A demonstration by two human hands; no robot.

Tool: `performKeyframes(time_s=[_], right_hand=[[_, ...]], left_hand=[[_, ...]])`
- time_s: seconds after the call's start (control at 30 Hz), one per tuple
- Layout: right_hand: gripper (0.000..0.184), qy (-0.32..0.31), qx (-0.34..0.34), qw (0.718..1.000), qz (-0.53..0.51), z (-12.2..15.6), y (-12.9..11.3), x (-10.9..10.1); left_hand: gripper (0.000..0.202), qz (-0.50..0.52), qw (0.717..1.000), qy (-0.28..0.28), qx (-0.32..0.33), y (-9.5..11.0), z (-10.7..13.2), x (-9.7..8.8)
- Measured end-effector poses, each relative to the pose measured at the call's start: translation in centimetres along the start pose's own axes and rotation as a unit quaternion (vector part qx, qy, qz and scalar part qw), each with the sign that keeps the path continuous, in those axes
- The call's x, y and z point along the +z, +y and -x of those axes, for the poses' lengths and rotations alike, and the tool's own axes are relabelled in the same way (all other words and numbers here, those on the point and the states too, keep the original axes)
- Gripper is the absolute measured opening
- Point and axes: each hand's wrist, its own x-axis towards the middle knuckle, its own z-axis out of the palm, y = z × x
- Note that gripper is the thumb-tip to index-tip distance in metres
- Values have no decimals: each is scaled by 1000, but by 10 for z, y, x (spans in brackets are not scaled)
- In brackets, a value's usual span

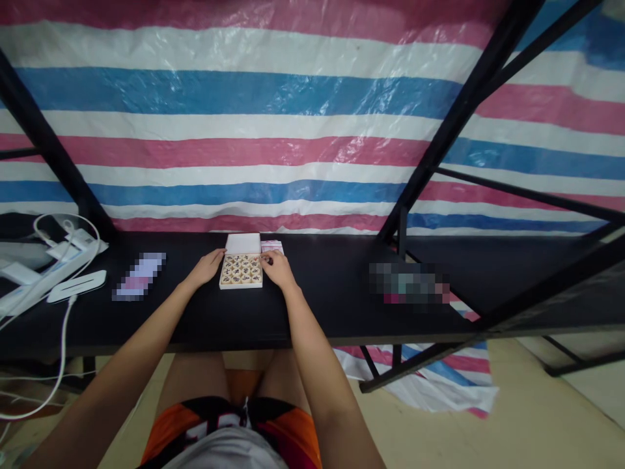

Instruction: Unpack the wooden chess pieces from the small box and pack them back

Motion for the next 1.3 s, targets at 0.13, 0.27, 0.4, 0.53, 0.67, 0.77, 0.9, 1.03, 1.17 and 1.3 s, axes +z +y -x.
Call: performKeyframes(time_s=[0.13,0.27,0.4,0.53,0.67,0.77,0.9,1.03,1.17,1.3], right_hand=[[24,-67,3,997,-29,4,-8,-2],[33,-98,9,994,-37,5,-7,-2],[31,-77,8,996,-34,4,-5,2],[24,-43,-15,998,-47,2,-7,6],[18,-13,-2,996,-87,-1,-4,2],[20,78,68,991,-82,-3,6,-7],[16,90,182,979,11,-2,22,-16],[14,49,189,977,82,0,26,-12],[15,39,158,979,120,1,23,-6],[17,55,131,983,116,2,25,-3]], left_hand=[[43,-15,1000,6,0,-7,-4,3],[45,-21,1000,4,7,-11,-5,4],[43,-31,999,1,8,-11,-5,5],[42,-36,999,-1,9,-11,-5,5],[42,-32,999,-2,12,-11,-4,5],[42,-32,999,-3,13,-11,-4,4],[41,-31,999,-8,12,-10,-5,3],[41,-34,999,-9,8,-11,-5,4],[40,-31,999,-7,7,-11,-5,5],[40,-21,1000,-7,13,-12,-5,5]])
